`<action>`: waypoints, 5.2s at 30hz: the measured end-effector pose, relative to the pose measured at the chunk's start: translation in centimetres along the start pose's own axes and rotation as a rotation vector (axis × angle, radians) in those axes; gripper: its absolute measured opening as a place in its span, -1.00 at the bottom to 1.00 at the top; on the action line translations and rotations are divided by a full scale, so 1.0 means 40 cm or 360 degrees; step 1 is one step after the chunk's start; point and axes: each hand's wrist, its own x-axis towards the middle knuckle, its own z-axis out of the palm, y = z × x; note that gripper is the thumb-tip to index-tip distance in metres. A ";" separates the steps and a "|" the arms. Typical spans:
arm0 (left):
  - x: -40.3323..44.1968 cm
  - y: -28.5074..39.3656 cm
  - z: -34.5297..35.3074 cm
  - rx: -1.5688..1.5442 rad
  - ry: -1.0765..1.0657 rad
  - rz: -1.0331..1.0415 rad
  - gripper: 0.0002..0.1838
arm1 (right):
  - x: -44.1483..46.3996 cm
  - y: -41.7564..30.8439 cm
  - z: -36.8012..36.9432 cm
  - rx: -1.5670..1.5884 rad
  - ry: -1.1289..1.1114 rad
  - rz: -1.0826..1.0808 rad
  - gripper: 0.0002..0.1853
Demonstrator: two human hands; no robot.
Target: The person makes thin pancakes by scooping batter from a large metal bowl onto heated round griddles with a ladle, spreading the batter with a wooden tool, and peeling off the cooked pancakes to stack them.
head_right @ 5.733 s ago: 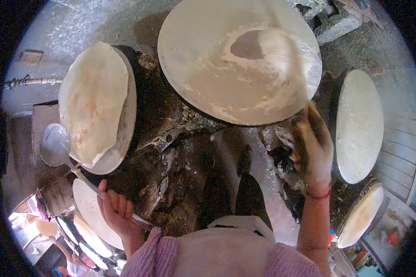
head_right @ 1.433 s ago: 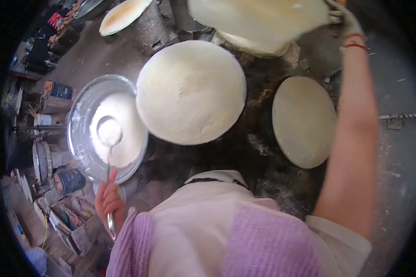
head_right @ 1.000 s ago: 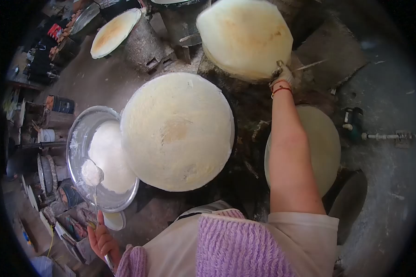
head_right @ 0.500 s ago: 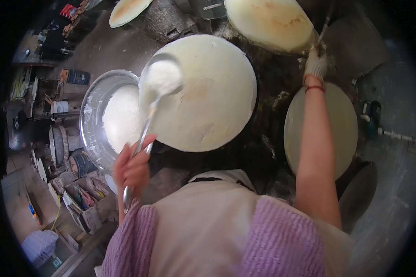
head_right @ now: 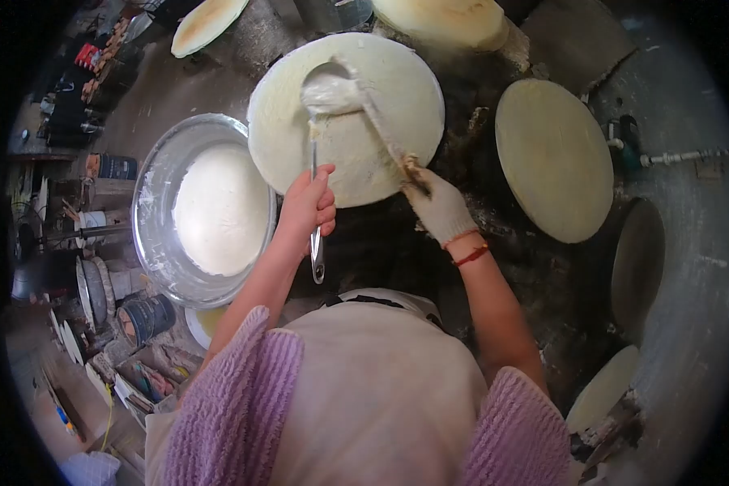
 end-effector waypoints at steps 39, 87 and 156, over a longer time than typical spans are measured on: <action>-0.448 0.043 -0.529 -0.0948 -0.0299 0.0401 -0.49 | -0.398 -0.010 0.177 0.0416 0.0427 0.0263 -0.56; -0.008 -0.227 -0.850 -0.0753 0.0380 -0.0323 -0.71 | -0.026 -0.297 0.632 -0.0717 -0.1144 0.0367 -0.59; -0.219 -0.143 1.014 -0.0820 -0.1728 -0.1720 -0.49 | -1.061 0.484 -0.541 0.1410 0.2305 0.0541 -0.48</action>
